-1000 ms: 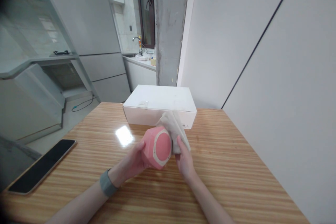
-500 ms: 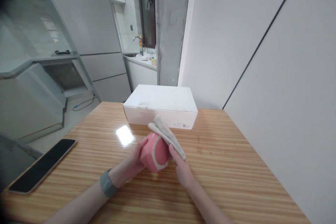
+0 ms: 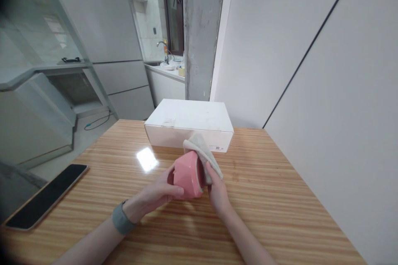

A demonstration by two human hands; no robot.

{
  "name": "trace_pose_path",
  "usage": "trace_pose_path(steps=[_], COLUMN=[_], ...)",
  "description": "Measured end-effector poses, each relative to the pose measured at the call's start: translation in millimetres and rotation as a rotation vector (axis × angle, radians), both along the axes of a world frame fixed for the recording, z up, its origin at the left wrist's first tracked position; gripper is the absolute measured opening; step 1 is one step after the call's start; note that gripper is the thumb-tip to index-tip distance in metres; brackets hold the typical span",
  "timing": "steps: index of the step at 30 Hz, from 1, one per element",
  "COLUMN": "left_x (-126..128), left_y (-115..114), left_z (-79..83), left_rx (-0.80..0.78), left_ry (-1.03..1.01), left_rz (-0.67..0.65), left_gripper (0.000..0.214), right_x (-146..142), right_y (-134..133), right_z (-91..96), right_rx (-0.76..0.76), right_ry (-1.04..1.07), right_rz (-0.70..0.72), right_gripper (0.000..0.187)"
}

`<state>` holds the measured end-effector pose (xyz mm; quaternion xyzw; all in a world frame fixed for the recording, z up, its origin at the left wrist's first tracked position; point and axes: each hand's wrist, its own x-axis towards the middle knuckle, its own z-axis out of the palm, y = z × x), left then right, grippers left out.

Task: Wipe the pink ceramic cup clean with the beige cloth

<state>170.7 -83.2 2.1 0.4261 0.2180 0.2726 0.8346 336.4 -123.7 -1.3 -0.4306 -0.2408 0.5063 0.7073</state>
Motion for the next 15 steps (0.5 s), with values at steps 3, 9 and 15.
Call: trace_pose_path(steps=[3, 9, 15], left_x=[0.3, -2.9, 0.1], left_y=[3.5, 15.0, 7.7], left_z=[-1.7, -6.6, -1.9], left_rx=[0.069, 0.176, 0.208], left_ry=[0.076, 0.133, 0.090], left_rz=[0.034, 0.178, 0.269], left_gripper=[0.091, 0.090, 0.090], right_x=[-3.0, -11.5, -13.2], right_y=[-2.0, -5.4, -7.0], right_z=[3.9, 4.3, 6.9], right_rx=[-0.039, -0.065, -0.059], right_ry=[0.060, 0.141, 0.138], right_rz=[0.010, 0.044, 0.054], right_gripper=[0.045, 0.045, 0.043])
